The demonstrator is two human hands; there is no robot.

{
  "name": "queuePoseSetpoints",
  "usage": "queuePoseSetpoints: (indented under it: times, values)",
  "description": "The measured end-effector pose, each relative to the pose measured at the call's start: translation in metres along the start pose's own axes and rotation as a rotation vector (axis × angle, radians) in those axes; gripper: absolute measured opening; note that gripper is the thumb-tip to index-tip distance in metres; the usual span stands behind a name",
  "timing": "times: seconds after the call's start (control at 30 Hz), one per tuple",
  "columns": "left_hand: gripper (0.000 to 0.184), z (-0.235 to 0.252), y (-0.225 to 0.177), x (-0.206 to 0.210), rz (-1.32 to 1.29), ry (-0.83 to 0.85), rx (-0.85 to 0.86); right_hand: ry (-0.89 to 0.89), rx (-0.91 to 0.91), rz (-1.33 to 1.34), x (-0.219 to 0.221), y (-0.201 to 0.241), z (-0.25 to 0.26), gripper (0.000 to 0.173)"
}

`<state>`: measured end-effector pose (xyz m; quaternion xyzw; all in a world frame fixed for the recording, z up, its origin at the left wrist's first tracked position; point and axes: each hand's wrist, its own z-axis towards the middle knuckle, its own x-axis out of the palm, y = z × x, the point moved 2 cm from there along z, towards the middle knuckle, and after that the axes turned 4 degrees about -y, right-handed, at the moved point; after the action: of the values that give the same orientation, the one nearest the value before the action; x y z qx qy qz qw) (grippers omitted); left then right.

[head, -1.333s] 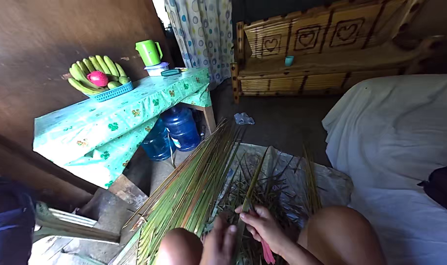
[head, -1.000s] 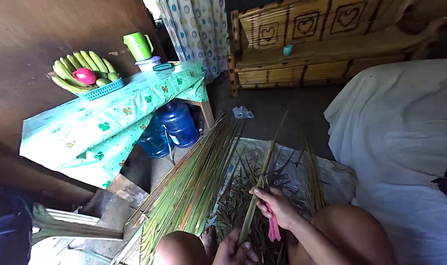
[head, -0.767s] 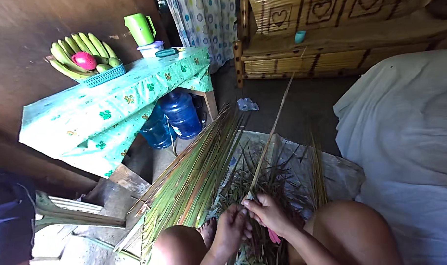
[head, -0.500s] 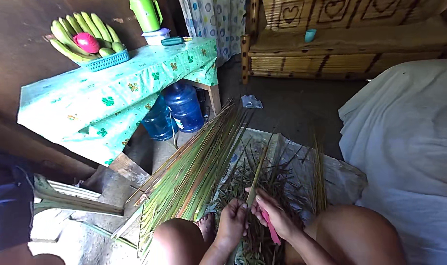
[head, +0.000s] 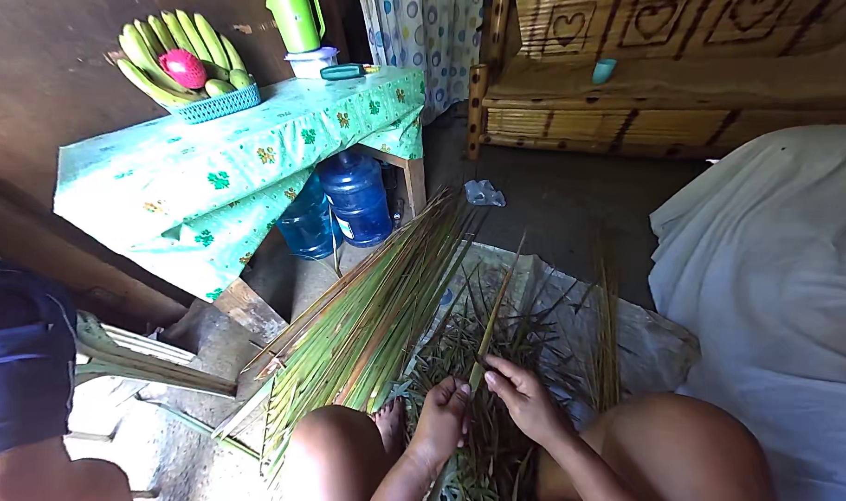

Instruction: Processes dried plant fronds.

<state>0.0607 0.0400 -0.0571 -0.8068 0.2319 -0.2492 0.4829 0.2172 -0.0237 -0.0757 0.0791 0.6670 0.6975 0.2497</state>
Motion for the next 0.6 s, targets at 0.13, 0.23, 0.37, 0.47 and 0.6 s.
queuePoseSetpoints:
  times: [0.13, 0.23, 0.37, 0.47, 0.6]
  values:
    - [0.021, -0.005, 0.002, 0.002, 0.001, 0.022, -0.019, -0.054, 0.024, 0.013, -0.006, -0.005, 0.005, 0.034]
    - [0.02, -0.006, 0.001, 0.002, 0.018, 0.024, -0.015, -0.064, 0.053, 0.036, -0.008, -0.005, 0.005, 0.033]
    - [0.019, -0.006, 0.003, 0.0, 0.034, 0.017, -0.005, -0.091, 0.111, 0.158, -0.005, -0.008, 0.007, 0.033]
    - [0.019, -0.008, 0.005, 0.0, 0.056, 0.021, 0.003, -0.135, 0.182, 0.271, -0.009, -0.011, 0.014, 0.035]
    - [0.019, -0.008, 0.006, 0.001, 0.074, 0.037, -0.01, -0.147, 0.309, 0.411, -0.018, -0.008, 0.021, 0.037]
